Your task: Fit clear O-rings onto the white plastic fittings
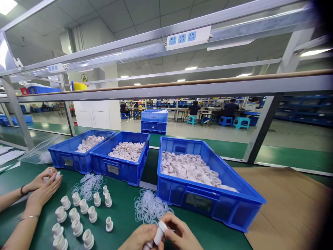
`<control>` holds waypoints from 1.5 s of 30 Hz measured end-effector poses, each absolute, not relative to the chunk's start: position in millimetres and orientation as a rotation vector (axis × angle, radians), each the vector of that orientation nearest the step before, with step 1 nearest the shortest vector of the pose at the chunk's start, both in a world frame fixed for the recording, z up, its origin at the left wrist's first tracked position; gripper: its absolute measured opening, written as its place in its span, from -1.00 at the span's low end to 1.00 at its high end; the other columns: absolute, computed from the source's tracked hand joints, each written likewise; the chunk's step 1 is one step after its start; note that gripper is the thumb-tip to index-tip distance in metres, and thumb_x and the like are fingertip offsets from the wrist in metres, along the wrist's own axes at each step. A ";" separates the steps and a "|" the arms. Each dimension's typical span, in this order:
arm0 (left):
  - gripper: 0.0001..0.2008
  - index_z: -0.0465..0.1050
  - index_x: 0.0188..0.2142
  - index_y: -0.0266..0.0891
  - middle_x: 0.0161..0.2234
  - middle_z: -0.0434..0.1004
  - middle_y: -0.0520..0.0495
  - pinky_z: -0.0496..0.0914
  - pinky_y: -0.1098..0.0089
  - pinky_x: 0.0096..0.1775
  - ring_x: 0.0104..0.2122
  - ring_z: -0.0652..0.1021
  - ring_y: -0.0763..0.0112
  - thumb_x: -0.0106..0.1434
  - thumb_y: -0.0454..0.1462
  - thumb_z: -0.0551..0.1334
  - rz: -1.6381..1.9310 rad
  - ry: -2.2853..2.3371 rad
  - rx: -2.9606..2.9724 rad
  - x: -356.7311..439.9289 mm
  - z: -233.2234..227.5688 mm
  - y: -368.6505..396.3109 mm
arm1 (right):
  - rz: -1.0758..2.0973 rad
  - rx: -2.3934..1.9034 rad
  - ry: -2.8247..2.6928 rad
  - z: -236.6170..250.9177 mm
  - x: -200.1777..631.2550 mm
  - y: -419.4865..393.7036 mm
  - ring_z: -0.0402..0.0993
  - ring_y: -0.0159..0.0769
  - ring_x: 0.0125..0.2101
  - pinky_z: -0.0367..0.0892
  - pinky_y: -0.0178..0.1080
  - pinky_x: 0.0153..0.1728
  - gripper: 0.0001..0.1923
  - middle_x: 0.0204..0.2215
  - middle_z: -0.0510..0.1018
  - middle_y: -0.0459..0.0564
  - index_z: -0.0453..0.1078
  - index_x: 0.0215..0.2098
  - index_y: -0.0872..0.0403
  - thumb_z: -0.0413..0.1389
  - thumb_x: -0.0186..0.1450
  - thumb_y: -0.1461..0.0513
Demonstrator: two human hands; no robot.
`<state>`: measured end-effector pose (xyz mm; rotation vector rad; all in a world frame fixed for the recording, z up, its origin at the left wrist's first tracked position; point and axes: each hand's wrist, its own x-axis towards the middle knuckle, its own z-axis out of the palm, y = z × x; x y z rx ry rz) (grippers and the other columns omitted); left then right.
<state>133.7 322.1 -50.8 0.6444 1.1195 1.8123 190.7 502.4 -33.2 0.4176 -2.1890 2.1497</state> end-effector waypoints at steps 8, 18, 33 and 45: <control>-0.45 0.25 -0.32 -0.27 -0.37 0.51 0.00 -0.15 0.54 -0.73 -0.81 0.13 0.82 -0.02 0.08 0.41 1.966 1.142 0.513 139.1 -49.9 332.0 | 2.169 0.150 -2.159 -39.5 185.7 500.2 -0.02 -0.57 -0.70 -0.08 -0.42 -0.70 -0.49 -0.58 0.28 -0.23 0.35 -0.31 0.06 0.17 0.20 -0.21; -0.52 0.24 -0.38 -0.27 -0.50 0.46 0.09 -0.16 0.56 -0.77 -0.84 0.08 0.82 0.08 0.05 0.36 1.981 1.043 0.537 137.5 -57.4 331.9 | 2.180 0.100 -2.150 -37.2 187.4 500.7 0.00 -0.60 -0.71 -0.05 -0.44 -0.71 -0.46 -0.56 0.33 -0.21 0.36 -0.33 0.08 0.20 0.16 -0.22; -0.48 0.36 -0.27 -0.38 -0.52 0.44 0.02 -0.12 0.54 -0.74 -0.81 0.12 0.78 0.14 0.09 0.29 1.926 1.026 0.644 133.9 -55.4 329.9 | 2.117 0.055 -2.217 -41.1 184.0 501.1 0.01 -0.55 -0.71 -0.03 -0.41 -0.70 -0.42 -0.64 0.24 -0.24 0.37 -0.37 0.06 0.11 0.17 -0.28; -0.83 0.45 -0.24 -0.19 -0.27 0.51 0.02 0.28 0.44 -0.23 -0.26 0.48 0.42 0.26 -0.18 0.17 1.317 2.789 0.753 130.7 35.6 286.0 | 2.098 -0.094 -2.217 -45.3 179.9 512.1 0.00 -0.48 -0.69 0.05 -0.37 -0.67 -0.41 -0.69 0.15 -0.25 0.36 -0.42 0.04 0.08 0.16 -0.30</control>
